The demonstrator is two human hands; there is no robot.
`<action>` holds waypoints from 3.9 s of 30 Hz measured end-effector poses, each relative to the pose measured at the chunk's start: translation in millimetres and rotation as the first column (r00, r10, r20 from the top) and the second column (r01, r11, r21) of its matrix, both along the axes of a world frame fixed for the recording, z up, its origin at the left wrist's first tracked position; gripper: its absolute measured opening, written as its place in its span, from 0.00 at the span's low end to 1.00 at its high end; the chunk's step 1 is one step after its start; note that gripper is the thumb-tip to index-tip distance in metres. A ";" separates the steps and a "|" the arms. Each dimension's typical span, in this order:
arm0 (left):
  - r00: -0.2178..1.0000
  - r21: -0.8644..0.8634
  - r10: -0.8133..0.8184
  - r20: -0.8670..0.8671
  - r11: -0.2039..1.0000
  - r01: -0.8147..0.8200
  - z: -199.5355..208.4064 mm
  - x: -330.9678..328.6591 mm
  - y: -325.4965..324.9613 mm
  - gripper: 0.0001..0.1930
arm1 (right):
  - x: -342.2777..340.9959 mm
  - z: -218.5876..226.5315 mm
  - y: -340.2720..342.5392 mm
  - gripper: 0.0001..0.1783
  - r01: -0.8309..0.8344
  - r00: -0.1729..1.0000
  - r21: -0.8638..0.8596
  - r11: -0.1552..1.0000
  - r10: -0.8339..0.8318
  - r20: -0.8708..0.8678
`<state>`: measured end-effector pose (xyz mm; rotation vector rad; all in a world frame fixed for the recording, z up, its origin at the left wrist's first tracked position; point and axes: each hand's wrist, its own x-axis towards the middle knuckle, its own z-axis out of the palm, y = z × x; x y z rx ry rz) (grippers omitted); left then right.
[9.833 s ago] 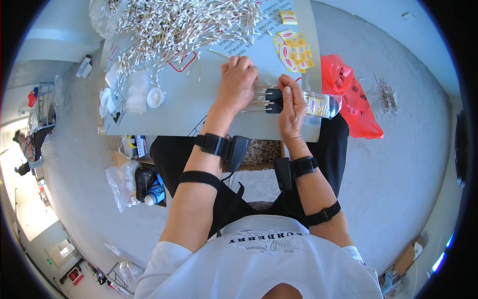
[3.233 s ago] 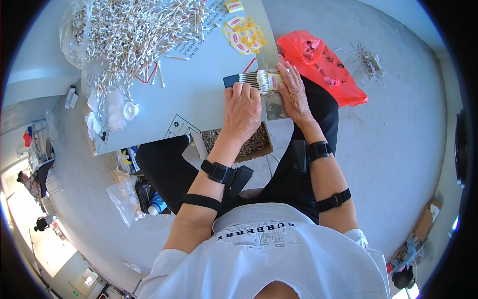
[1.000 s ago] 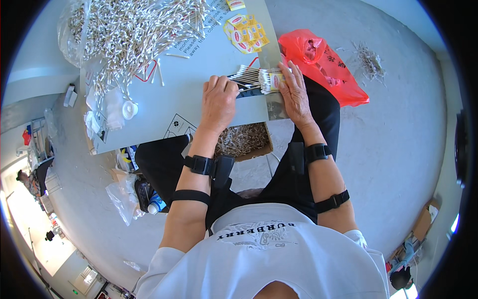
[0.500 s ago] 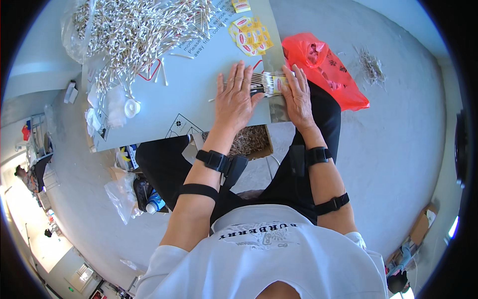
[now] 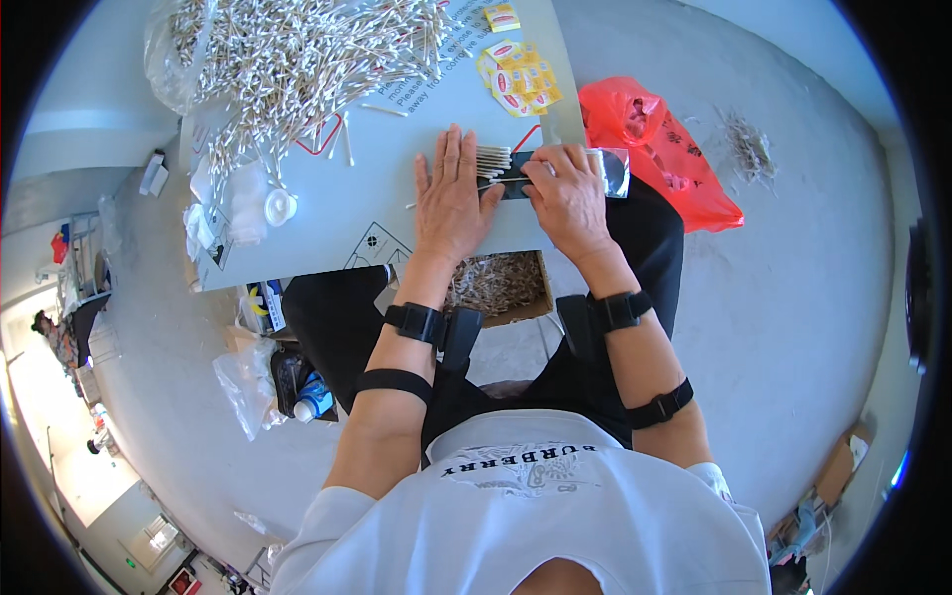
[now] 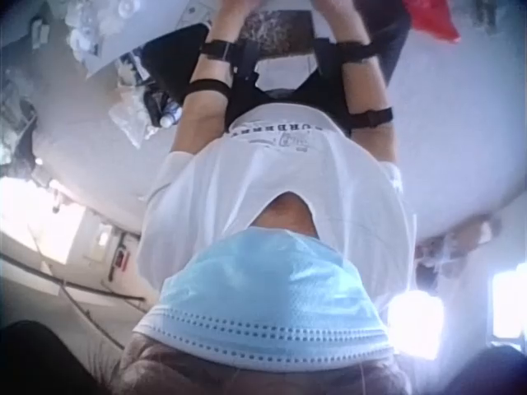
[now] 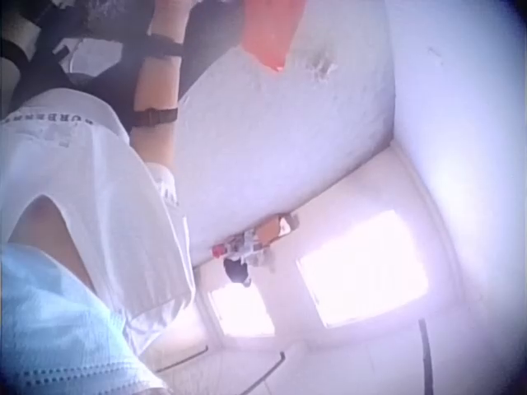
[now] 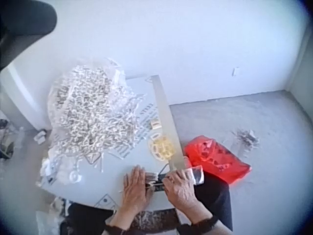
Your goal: Organizing, aligning, and placing cotton swabs into a small plastic case and applying a label.
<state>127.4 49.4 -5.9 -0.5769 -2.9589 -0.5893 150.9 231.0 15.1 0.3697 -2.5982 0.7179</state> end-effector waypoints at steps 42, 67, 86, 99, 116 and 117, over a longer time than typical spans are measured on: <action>0.973 0.842 0.174 0.154 0.493 -0.222 -14.5 -18.2 5.3 0.26 | -18.4 -31.2 -68.4 0.20 0.226 0.974 -0.748 0.624 -0.128 0.187; 0.996 0.702 0.000 0.085 0.709 -0.060 -8.4 -13.1 -16.3 0.21 | 5.5 -20.0 -49.8 0.29 0.107 0.988 -0.510 0.853 -0.035 0.147; 0.997 0.677 0.067 -0.049 0.736 -0.016 -5.9 -7.6 -2.1 0.28 | -7.2 -16.7 -35.2 0.17 0.128 0.991 -0.887 0.443 -0.037 0.125; 0.998 -0.085 -0.058 0.026 0.995 0.060 -3.1 14.0 -0.6 0.39 | 6.1 4.7 17.7 0.37 -0.117 0.975 0.191 0.975 0.076 0.209; 0.992 -0.088 -0.095 0.082 0.991 0.102 0.7 12.3 3.5 0.37 | 3.1 -24.9 1.1 0.28 -0.140 0.986 0.330 0.933 0.103 0.127; 0.992 -0.098 -0.094 0.081 0.990 0.102 1.1 12.7 3.4 0.37 | 6.6 -23.4 -0.3 0.27 -0.134 0.984 0.323 0.937 0.087 0.156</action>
